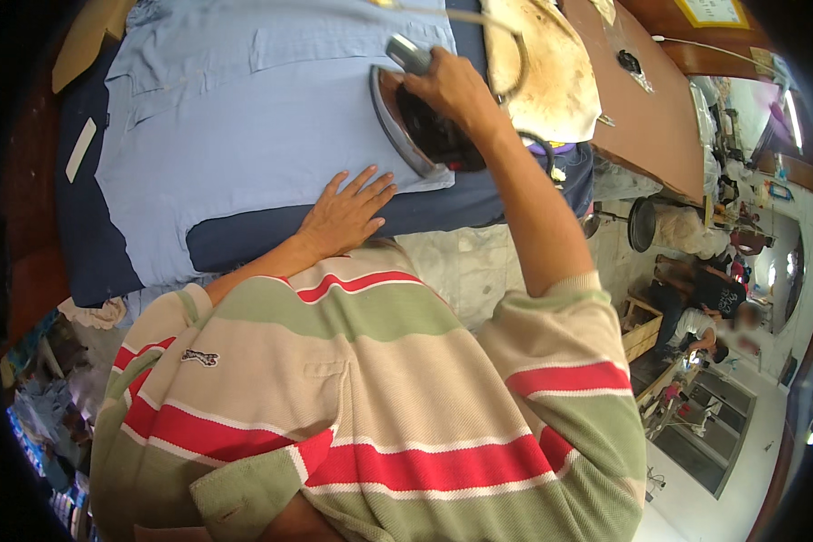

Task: The person irons a blue shirt on an ironing board using an iron. They spread the fabric flat by hand and move the iron across the sleeves and body of the shirt several times.

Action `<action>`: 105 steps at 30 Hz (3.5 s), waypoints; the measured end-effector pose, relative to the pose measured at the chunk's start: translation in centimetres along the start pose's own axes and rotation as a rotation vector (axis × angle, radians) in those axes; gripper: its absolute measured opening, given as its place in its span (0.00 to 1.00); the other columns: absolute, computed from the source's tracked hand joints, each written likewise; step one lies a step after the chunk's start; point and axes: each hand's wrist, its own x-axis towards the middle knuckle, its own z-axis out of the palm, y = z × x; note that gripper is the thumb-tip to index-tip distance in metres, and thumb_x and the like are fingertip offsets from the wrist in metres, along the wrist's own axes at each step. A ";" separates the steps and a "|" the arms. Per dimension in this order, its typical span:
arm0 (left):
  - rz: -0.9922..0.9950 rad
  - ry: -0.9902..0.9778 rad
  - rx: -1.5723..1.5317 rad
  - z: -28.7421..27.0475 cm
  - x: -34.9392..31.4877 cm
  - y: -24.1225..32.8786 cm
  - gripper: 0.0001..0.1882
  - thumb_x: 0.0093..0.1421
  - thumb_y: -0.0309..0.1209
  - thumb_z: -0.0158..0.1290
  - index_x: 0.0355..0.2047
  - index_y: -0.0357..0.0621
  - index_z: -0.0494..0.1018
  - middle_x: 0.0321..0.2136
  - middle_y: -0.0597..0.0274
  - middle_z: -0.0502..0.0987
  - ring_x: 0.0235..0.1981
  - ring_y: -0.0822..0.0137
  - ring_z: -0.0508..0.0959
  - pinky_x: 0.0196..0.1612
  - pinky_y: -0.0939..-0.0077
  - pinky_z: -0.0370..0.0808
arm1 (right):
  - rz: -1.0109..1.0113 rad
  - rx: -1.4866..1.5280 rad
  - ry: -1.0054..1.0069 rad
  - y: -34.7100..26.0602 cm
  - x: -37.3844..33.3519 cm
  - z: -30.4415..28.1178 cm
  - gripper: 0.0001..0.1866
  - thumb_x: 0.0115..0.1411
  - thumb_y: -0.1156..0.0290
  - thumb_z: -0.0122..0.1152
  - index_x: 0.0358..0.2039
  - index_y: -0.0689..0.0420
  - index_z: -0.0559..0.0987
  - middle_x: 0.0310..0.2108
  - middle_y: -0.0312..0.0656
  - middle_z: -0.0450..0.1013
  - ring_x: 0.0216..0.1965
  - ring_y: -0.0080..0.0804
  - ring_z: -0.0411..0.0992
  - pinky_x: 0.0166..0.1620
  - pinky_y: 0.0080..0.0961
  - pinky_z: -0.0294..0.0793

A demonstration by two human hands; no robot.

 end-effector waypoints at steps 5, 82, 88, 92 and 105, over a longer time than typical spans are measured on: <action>-0.001 0.047 -0.094 -0.5 0.1 -0.3 0.27 0.57 0.42 0.49 0.56 0.50 0.63 0.58 0.65 0.60 0.62 0.65 0.55 0.59 0.54 0.55 | 0.210 0.017 -0.008 0.2 -5.8 -0.5 0.25 0.47 0.57 0.62 0.36 0.66 0.73 0.30 0.63 0.73 0.37 0.59 0.72 0.40 0.42 0.70; -1.355 0.591 0.426 1.1 -13.0 -6.5 0.26 0.66 0.47 0.34 0.63 0.58 0.54 0.63 0.67 0.56 0.64 0.69 0.55 0.59 0.47 0.48 | -0.938 -0.129 -0.535 -15.8 -1.9 7.4 0.27 0.50 0.51 0.60 0.38 0.64 0.73 0.31 0.59 0.74 0.36 0.55 0.74 0.40 0.43 0.72; -1.293 0.732 0.348 2.1 -13.6 -7.2 0.26 0.67 0.49 0.28 0.64 0.61 0.51 0.64 0.69 0.55 0.65 0.70 0.53 0.60 0.51 0.43 | -0.901 -0.172 -0.497 -14.8 -3.3 6.6 0.25 0.50 0.54 0.59 0.38 0.63 0.74 0.30 0.58 0.75 0.35 0.55 0.74 0.41 0.42 0.73; -1.308 0.722 0.350 2.2 -13.8 -7.6 0.27 0.67 0.49 0.28 0.64 0.60 0.52 0.64 0.69 0.55 0.65 0.70 0.53 0.60 0.51 0.43 | -0.805 -0.123 -0.472 -14.0 -1.6 5.7 0.25 0.50 0.53 0.60 0.39 0.61 0.74 0.30 0.58 0.75 0.35 0.55 0.74 0.41 0.43 0.73; -0.994 0.829 0.189 -1.2 -0.4 -0.5 0.28 0.63 0.47 0.41 0.62 0.53 0.56 0.61 0.61 0.58 0.63 0.62 0.56 0.57 0.47 0.51 | -0.546 -0.029 -0.400 -6.3 1.9 0.1 0.24 0.51 0.59 0.62 0.42 0.64 0.74 0.30 0.48 0.75 0.31 0.33 0.74 0.37 0.27 0.73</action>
